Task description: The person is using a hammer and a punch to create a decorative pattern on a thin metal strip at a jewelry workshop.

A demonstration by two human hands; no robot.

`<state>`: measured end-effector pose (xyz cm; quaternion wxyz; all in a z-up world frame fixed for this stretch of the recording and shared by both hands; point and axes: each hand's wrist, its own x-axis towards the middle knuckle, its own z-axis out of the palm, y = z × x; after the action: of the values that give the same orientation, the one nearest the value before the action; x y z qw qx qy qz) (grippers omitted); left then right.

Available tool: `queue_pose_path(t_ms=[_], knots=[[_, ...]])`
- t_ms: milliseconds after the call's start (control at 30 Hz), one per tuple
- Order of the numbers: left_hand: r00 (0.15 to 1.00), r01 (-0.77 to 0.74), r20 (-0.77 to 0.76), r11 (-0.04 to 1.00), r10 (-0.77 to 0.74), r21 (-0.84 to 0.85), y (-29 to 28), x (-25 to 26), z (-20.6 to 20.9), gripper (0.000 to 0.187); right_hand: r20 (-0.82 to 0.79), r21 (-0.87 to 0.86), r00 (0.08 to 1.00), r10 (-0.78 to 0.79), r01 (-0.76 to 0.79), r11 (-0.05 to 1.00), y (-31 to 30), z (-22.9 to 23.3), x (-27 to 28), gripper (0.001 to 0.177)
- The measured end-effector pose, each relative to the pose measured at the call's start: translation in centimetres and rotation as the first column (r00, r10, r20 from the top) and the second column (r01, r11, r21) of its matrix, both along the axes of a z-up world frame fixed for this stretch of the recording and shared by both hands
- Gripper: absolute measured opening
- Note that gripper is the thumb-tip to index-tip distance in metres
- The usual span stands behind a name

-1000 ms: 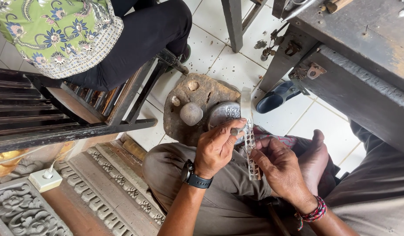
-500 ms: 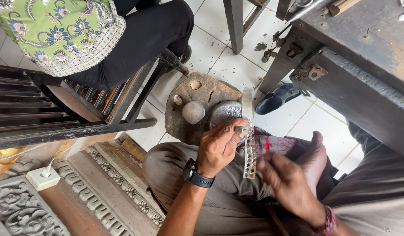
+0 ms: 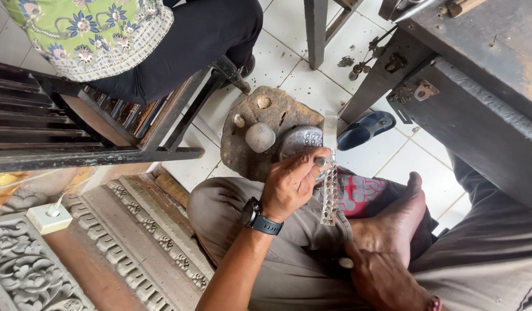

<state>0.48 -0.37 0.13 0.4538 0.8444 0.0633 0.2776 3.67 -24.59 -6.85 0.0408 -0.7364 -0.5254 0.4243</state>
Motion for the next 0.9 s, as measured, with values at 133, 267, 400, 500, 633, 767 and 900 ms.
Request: queue_pose_path(t_ms=[133, 267, 400, 500, 633, 767, 900], knots=[[1.0, 0.009, 0.013, 0.999, -0.009, 0.041, 0.1, 0.0, 0.0, 0.016, -0.275, -0.091, 0.959, -0.063, 0.039, 0.995, 3.3, 3.4, 1.2, 0.029], [0.999, -0.03, 0.018, 0.995, 0.029, 0.094, 0.1, 0.0, -0.3, 0.023, -0.587, -0.085, 0.8, 0.123, -0.212, 0.973, 3.3, 3.5, 2.5, 0.049], [1.0, -0.023, 0.011, 0.999, 0.023, 0.033, 0.2, 0.3, 0.2, 0.013, -0.864, 0.025, 0.502, 0.044, -0.045, 0.999, 0.9, 3.0, 5.0, 0.055], [0.997, -0.031, 0.073, 0.994, 0.023, 0.102, 0.5, 0.5, 0.2, 0.013, -0.851, -0.034, 0.519, -0.081, 0.099, 0.995, 0.6, 5.3, 6.1, 0.045], [0.997, -0.014, 0.078, 0.996, 0.007, 0.088, 0.5, 0.3, -0.4, 0.018, -0.866, -0.118, 0.439, -0.24, 0.287, 0.951, -0.2, 8.0, 6.6, 0.019], [0.993, -0.004, 0.119, 0.998, -0.004, 0.069, 0.4, 0.2, -0.4, 0.022, -0.738, -0.158, 0.462, -0.491, 0.589, 0.792, -1.6, 10.9, 8.1, 0.046], [0.993, -0.006, 0.122, 0.998, -0.002, 0.063, 0.3, 0.1, -1.1, 0.033, -0.564, 0.217, 0.671, -0.481, 0.682, 0.698, 0.5, 14.1, 6.8, 0.033]])
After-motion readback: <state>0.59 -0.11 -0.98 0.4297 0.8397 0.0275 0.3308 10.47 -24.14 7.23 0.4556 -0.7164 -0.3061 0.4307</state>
